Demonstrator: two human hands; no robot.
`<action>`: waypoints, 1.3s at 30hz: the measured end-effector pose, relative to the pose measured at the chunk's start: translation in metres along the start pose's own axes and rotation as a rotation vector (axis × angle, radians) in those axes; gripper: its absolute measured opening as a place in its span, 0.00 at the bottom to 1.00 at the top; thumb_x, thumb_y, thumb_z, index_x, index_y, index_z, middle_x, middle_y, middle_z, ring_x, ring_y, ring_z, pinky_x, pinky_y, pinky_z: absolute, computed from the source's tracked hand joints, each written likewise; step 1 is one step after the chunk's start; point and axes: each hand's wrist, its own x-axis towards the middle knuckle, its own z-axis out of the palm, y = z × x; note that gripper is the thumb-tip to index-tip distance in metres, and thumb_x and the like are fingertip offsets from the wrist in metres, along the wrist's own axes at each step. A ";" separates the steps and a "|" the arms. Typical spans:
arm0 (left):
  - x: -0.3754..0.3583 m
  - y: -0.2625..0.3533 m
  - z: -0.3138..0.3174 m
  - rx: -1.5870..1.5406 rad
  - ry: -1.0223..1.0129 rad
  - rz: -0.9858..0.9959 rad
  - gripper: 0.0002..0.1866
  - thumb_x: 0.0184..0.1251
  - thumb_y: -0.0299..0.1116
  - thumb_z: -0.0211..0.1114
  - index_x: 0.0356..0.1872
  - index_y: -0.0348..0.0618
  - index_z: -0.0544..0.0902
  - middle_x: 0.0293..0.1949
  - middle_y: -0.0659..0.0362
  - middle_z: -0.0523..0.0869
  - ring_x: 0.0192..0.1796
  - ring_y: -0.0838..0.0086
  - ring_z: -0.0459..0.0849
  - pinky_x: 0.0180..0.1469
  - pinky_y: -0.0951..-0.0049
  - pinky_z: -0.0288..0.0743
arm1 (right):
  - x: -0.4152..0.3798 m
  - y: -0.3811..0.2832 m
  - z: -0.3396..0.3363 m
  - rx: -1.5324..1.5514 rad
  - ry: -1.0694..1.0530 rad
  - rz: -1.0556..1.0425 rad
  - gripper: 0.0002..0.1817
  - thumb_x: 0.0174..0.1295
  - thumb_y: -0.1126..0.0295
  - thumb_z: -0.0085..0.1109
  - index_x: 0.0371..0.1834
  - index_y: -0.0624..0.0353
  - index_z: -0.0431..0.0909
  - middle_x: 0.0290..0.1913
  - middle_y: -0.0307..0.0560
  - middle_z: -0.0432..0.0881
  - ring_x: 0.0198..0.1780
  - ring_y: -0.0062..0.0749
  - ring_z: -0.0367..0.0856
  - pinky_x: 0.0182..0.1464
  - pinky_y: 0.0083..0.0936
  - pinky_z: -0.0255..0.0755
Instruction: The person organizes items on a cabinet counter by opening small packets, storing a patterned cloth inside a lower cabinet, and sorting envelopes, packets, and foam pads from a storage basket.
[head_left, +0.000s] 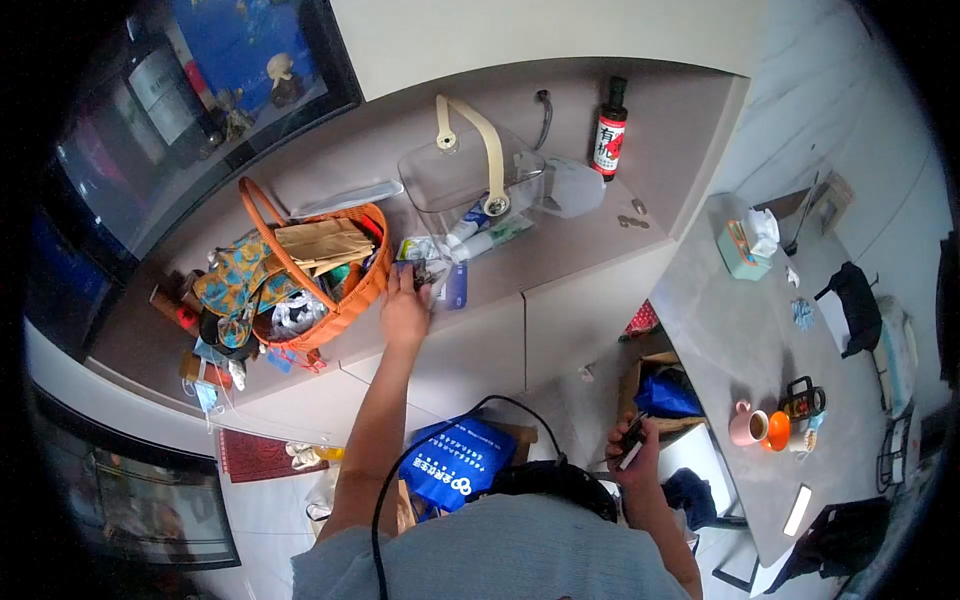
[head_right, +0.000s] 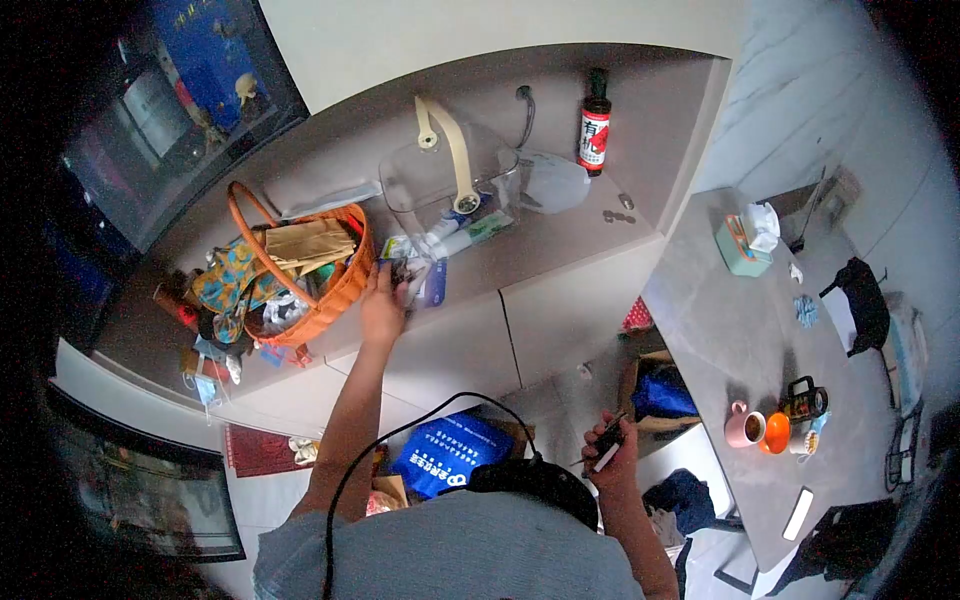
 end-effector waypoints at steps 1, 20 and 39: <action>0.002 0.003 0.000 0.066 -0.033 -0.003 0.27 0.58 0.37 0.65 0.58 0.40 0.72 0.53 0.44 0.76 0.54 0.48 0.74 0.58 0.56 0.68 | 0.000 0.000 0.001 -0.003 0.002 -0.001 0.16 0.63 0.55 0.51 0.46 0.54 0.74 0.29 0.43 0.77 0.31 0.34 0.75 0.23 0.25 0.71; -0.036 -0.007 -0.042 -1.039 -0.006 -0.756 0.10 0.61 0.28 0.60 0.44 0.44 0.73 0.39 0.60 0.80 0.37 0.75 0.81 0.31 0.74 0.76 | -0.028 -0.022 -0.033 -0.138 0.218 -0.078 0.13 0.62 0.54 0.52 0.40 0.50 0.75 0.27 0.40 0.75 0.28 0.31 0.75 0.20 0.21 0.67; 0.192 0.081 -0.065 -0.448 -0.074 0.101 0.14 0.54 0.28 0.65 0.44 0.39 0.80 0.41 0.49 0.85 0.43 0.61 0.83 0.47 0.65 0.74 | -0.057 -0.038 -0.040 -0.158 0.237 -0.142 0.14 0.64 0.54 0.49 0.41 0.52 0.74 0.26 0.38 0.74 0.28 0.29 0.74 0.22 0.23 0.67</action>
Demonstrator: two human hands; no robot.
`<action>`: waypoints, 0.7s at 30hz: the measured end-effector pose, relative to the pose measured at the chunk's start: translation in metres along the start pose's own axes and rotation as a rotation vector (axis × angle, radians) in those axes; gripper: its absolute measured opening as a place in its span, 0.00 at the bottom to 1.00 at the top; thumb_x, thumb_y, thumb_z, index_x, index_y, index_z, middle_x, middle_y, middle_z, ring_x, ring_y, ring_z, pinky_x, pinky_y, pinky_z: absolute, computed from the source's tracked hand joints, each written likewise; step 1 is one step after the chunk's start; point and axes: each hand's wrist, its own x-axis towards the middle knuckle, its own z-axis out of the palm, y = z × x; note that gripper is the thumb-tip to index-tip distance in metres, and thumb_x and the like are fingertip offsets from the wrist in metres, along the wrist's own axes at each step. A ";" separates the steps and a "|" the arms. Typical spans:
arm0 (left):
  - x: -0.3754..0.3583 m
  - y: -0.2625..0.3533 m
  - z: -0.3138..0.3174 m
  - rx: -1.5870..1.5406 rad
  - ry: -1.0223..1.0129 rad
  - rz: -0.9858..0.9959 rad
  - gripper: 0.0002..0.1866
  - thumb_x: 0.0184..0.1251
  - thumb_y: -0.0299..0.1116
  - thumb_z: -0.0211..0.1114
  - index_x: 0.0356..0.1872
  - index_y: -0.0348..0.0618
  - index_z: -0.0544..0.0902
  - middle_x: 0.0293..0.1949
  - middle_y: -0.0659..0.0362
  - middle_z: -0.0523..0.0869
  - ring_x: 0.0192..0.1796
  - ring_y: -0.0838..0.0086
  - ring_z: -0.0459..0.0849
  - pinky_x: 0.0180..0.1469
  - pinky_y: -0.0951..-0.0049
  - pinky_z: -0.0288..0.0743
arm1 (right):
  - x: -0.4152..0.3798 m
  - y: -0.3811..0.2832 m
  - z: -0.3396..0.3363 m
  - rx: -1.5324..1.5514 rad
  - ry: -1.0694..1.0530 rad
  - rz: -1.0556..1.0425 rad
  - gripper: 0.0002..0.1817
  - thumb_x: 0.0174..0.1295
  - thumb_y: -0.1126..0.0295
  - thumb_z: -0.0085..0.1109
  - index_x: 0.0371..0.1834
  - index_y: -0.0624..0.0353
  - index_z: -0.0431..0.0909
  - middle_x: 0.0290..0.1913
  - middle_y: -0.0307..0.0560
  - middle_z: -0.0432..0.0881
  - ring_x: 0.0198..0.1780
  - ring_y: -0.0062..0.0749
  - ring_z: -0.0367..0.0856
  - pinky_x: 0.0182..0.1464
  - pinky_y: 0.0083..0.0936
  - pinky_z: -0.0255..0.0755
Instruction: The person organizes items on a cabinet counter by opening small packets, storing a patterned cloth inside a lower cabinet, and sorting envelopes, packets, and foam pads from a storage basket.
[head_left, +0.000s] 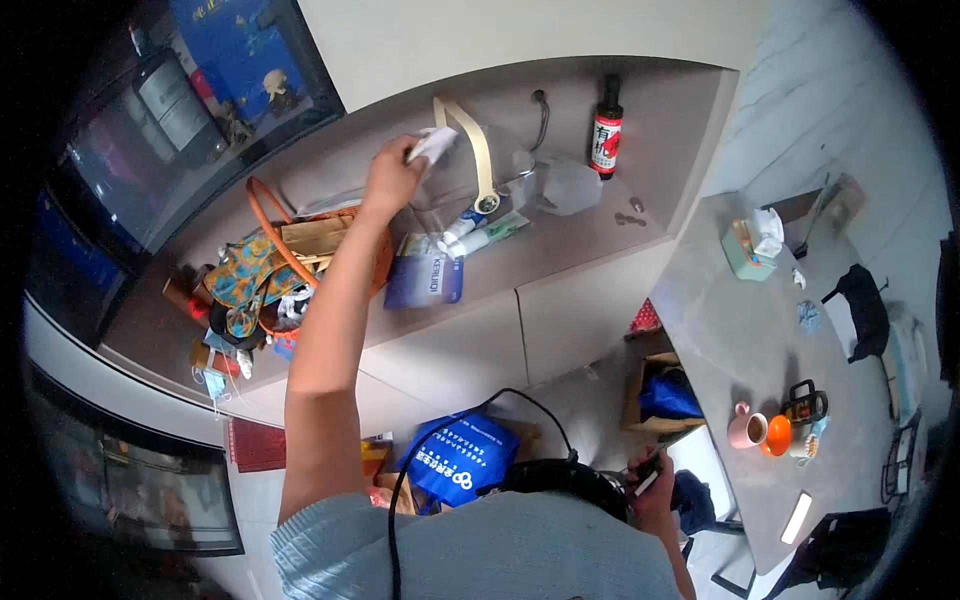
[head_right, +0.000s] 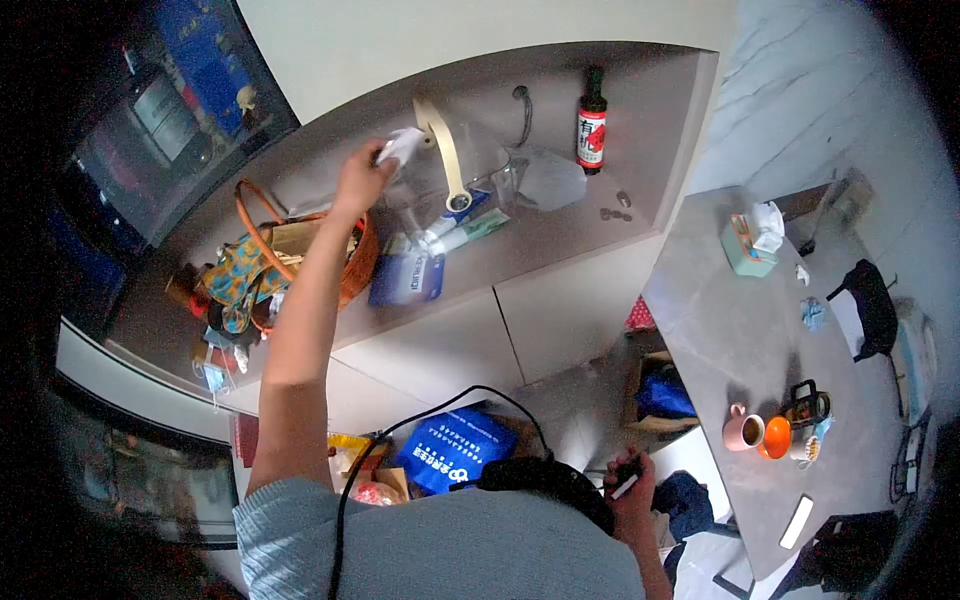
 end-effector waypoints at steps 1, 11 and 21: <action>0.010 0.003 0.006 0.140 -0.096 0.077 0.15 0.53 0.28 0.66 0.43 0.41 0.81 0.41 0.49 0.85 0.43 0.60 0.83 0.47 0.65 0.74 | -0.001 0.000 -0.002 0.001 -0.001 -0.004 0.14 0.64 0.54 0.49 0.41 0.52 0.74 0.26 0.38 0.74 0.28 0.29 0.74 0.22 0.23 0.67; 0.028 -0.043 0.059 0.127 -1.084 -0.135 0.15 0.49 0.33 0.70 0.40 0.42 0.82 0.33 0.59 0.85 0.38 0.71 0.81 0.44 0.72 0.75 | -0.025 -0.006 -0.022 0.017 0.083 -0.104 0.18 0.60 0.53 0.56 0.45 0.53 0.72 0.29 0.38 0.75 0.30 0.29 0.74 0.25 0.20 0.66; -0.087 0.084 0.005 0.020 0.012 0.158 0.06 0.60 0.27 0.60 0.38 0.40 0.78 0.34 0.50 0.81 0.38 0.56 0.81 0.41 0.63 0.75 | 0.002 -0.005 0.002 -0.002 -0.023 -0.057 0.15 0.62 0.55 0.55 0.38 0.55 0.75 0.31 0.41 0.77 0.33 0.31 0.77 0.31 0.23 0.72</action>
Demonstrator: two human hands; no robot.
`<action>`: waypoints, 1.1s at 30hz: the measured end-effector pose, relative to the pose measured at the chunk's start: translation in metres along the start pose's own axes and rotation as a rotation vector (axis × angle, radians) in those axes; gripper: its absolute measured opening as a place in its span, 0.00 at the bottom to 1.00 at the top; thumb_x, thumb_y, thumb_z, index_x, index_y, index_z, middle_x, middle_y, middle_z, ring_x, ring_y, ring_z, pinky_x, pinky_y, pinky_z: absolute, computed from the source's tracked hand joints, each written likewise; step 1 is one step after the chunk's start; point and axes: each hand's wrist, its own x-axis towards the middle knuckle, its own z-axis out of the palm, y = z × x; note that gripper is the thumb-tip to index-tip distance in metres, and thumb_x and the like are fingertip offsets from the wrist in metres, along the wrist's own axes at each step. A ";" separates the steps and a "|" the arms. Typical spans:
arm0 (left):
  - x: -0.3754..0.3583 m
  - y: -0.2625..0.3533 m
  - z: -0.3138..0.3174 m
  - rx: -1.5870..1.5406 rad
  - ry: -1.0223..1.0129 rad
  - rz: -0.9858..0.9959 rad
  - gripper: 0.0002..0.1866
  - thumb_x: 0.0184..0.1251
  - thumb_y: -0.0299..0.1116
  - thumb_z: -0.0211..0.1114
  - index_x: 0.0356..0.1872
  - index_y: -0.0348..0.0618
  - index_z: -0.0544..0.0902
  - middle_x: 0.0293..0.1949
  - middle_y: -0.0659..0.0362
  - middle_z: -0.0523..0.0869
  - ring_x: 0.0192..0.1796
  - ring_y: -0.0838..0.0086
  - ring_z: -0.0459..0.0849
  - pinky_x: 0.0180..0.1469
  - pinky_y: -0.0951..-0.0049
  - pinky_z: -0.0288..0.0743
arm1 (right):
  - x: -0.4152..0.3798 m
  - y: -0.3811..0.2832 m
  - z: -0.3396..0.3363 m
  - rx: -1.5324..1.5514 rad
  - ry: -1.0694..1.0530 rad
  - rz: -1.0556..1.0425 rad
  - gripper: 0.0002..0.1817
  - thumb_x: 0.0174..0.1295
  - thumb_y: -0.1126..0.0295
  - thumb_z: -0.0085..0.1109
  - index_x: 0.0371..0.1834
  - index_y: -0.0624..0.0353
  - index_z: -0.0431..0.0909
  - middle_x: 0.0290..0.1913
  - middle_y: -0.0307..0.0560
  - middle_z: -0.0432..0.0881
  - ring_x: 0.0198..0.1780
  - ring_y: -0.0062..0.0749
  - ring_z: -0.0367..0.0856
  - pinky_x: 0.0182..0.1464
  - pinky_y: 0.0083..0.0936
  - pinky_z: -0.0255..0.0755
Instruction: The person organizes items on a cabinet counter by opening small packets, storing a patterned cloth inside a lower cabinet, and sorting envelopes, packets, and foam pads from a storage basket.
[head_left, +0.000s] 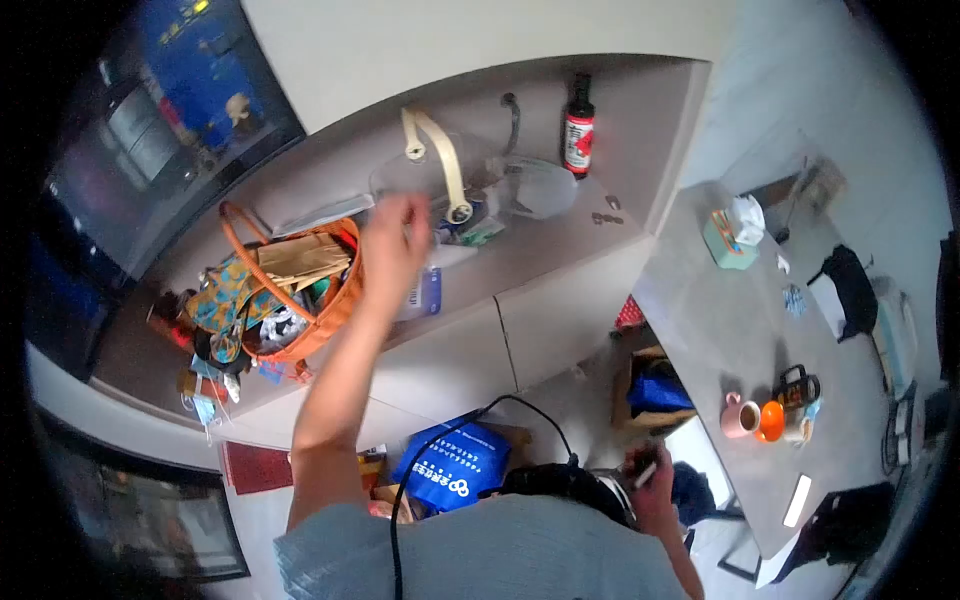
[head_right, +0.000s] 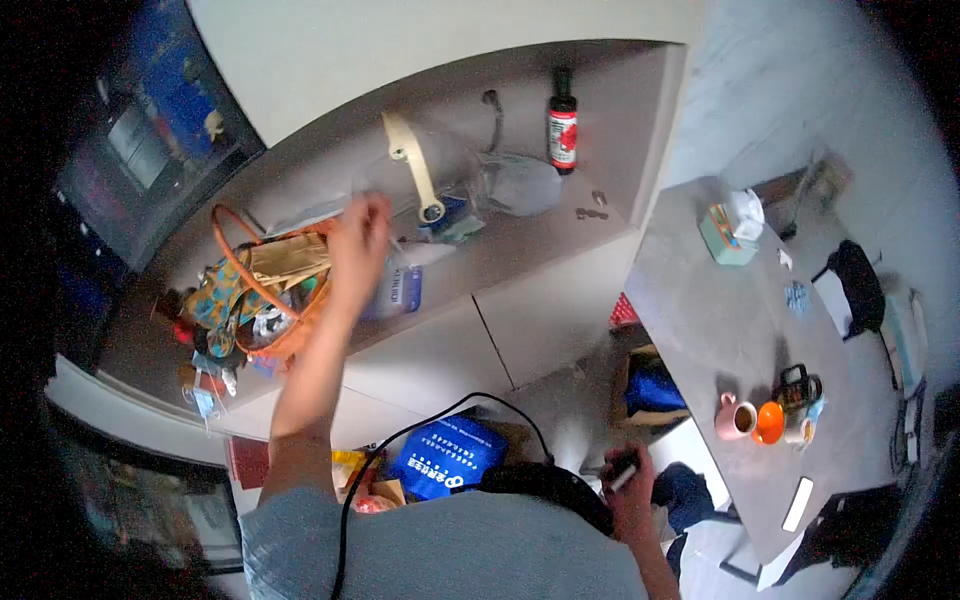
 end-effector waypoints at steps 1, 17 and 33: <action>-0.032 0.023 0.005 -0.042 -0.082 0.048 0.06 0.61 0.27 0.60 0.38 0.41 0.77 0.36 0.51 0.80 0.40 0.56 0.81 0.42 0.62 0.75 | 0.002 -0.001 0.009 -0.052 -0.048 0.049 0.14 0.63 0.55 0.54 0.36 0.55 0.76 0.32 0.43 0.79 0.34 0.33 0.78 0.34 0.25 0.74; -0.204 0.111 0.085 -0.105 -0.906 0.147 0.34 0.56 0.38 0.65 0.61 0.34 0.62 0.55 0.43 0.72 0.58 0.47 0.70 0.57 0.54 0.69 | 0.033 0.067 0.131 0.037 -0.553 0.169 0.19 0.68 0.55 0.49 0.54 0.56 0.72 0.52 0.42 0.77 0.55 0.33 0.75 0.59 0.33 0.68; -0.052 0.029 -0.006 -0.257 -0.155 -0.234 0.26 0.67 0.33 0.61 0.64 0.38 0.68 0.59 0.49 0.74 0.62 0.67 0.72 0.63 0.69 0.65 | -0.008 0.010 0.075 -0.138 -0.568 0.114 0.26 0.68 0.55 0.46 0.67 0.49 0.63 0.68 0.48 0.65 0.68 0.43 0.64 0.62 0.39 0.63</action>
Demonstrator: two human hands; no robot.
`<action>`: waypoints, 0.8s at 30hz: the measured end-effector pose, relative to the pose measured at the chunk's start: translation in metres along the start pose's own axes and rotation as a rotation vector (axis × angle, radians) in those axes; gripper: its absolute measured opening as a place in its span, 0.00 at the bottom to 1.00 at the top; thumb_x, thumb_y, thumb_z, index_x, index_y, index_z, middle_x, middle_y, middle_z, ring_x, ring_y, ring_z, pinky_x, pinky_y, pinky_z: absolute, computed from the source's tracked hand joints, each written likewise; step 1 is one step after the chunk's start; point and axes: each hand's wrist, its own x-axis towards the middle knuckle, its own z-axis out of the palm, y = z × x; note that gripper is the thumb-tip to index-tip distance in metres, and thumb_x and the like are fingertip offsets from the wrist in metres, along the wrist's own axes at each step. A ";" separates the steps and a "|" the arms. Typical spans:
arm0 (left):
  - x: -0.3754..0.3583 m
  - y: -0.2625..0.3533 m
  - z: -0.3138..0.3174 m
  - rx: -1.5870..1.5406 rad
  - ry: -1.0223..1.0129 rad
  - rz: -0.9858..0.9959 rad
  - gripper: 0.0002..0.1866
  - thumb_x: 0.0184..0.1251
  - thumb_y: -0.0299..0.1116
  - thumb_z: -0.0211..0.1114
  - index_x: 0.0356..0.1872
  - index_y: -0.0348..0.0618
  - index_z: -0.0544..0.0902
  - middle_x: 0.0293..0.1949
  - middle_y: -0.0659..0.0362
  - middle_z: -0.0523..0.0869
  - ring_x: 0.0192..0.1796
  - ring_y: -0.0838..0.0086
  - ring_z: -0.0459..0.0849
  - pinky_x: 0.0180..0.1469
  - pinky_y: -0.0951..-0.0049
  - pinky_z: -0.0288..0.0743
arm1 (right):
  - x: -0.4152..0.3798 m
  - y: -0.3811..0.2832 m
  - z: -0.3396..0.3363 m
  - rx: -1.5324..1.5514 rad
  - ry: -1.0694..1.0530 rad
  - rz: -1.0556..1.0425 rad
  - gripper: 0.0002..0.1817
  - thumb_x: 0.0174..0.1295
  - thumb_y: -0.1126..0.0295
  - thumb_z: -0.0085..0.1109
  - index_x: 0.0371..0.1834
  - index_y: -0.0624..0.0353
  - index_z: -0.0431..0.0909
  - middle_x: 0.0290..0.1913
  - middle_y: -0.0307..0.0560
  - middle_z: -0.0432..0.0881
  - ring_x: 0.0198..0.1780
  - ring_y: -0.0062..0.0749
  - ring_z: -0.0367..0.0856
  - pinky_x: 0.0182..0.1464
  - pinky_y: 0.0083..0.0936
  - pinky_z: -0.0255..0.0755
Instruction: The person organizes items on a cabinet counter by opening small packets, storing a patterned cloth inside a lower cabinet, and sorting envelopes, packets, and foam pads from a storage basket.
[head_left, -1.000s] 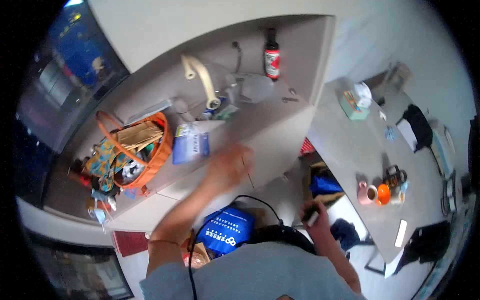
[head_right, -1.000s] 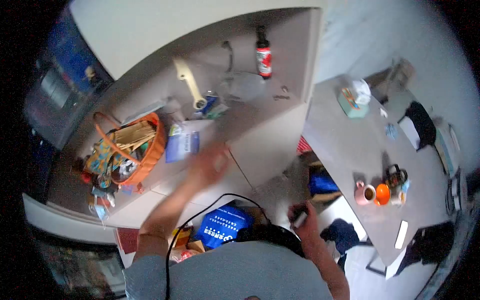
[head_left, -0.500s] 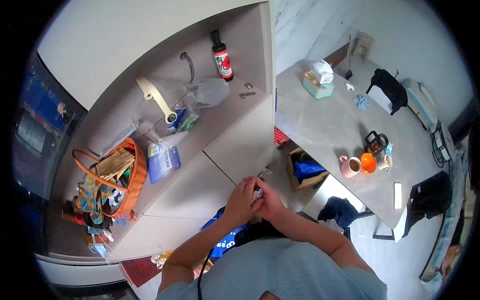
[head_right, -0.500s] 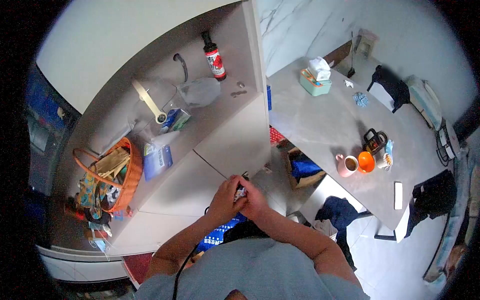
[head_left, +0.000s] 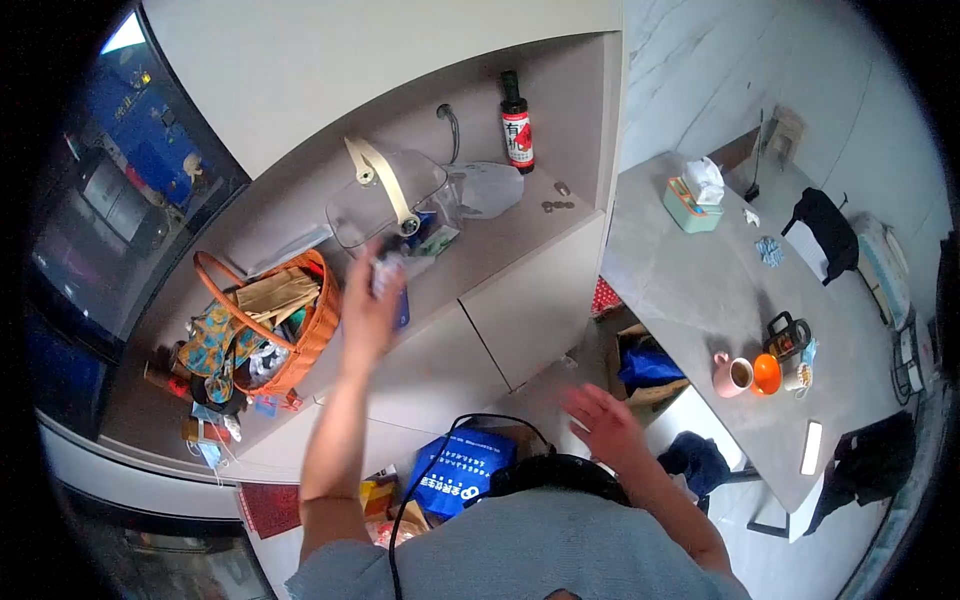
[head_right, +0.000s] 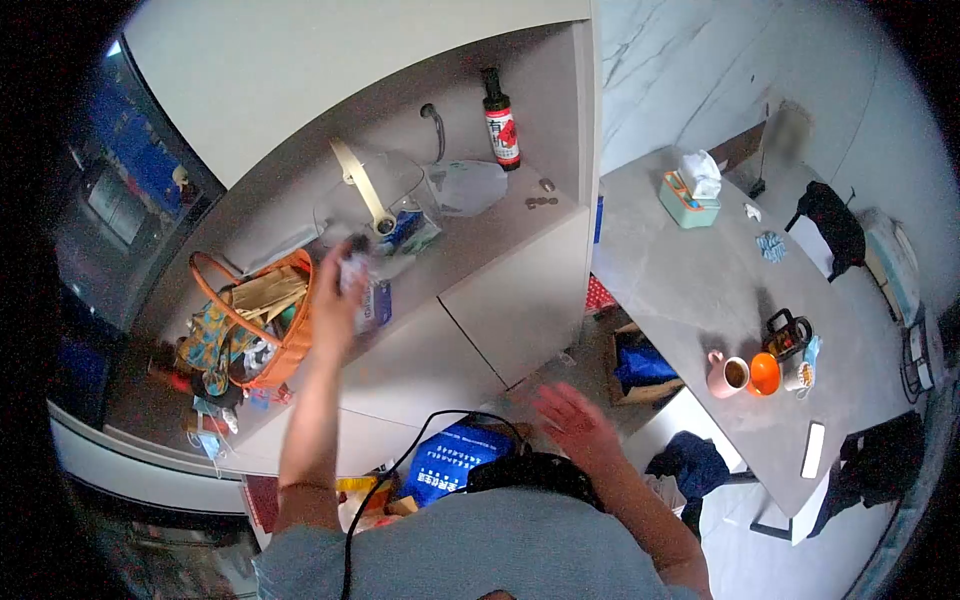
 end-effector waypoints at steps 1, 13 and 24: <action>0.026 -0.018 -0.016 0.144 0.070 0.113 0.25 0.65 0.32 0.62 0.62 0.38 0.70 0.58 0.48 0.75 0.59 0.66 0.75 0.60 0.70 0.67 | -0.011 -0.001 -0.017 0.007 0.074 -0.008 0.25 0.68 0.56 0.46 0.66 0.50 0.65 0.67 0.49 0.67 0.66 0.43 0.66 0.60 0.39 0.65; 0.189 -0.106 0.001 0.455 -0.734 -0.154 0.23 0.52 0.30 0.68 0.52 0.42 0.79 0.36 0.56 0.85 0.37 0.70 0.81 0.42 0.70 0.74 | -0.090 0.006 -0.088 0.110 0.402 -0.239 0.19 0.66 0.62 0.50 0.58 0.56 0.69 0.53 0.49 0.77 0.52 0.39 0.74 0.55 0.33 0.67; 0.186 -0.149 0.016 0.206 -1.012 -0.592 0.26 0.43 0.40 0.78 0.46 0.47 0.82 0.40 0.61 0.83 0.43 0.74 0.78 0.41 0.70 0.75 | -0.105 0.007 -0.091 0.102 0.512 -0.265 0.22 0.63 0.60 0.55 0.58 0.56 0.68 0.50 0.50 0.79 0.48 0.40 0.77 0.50 0.31 0.70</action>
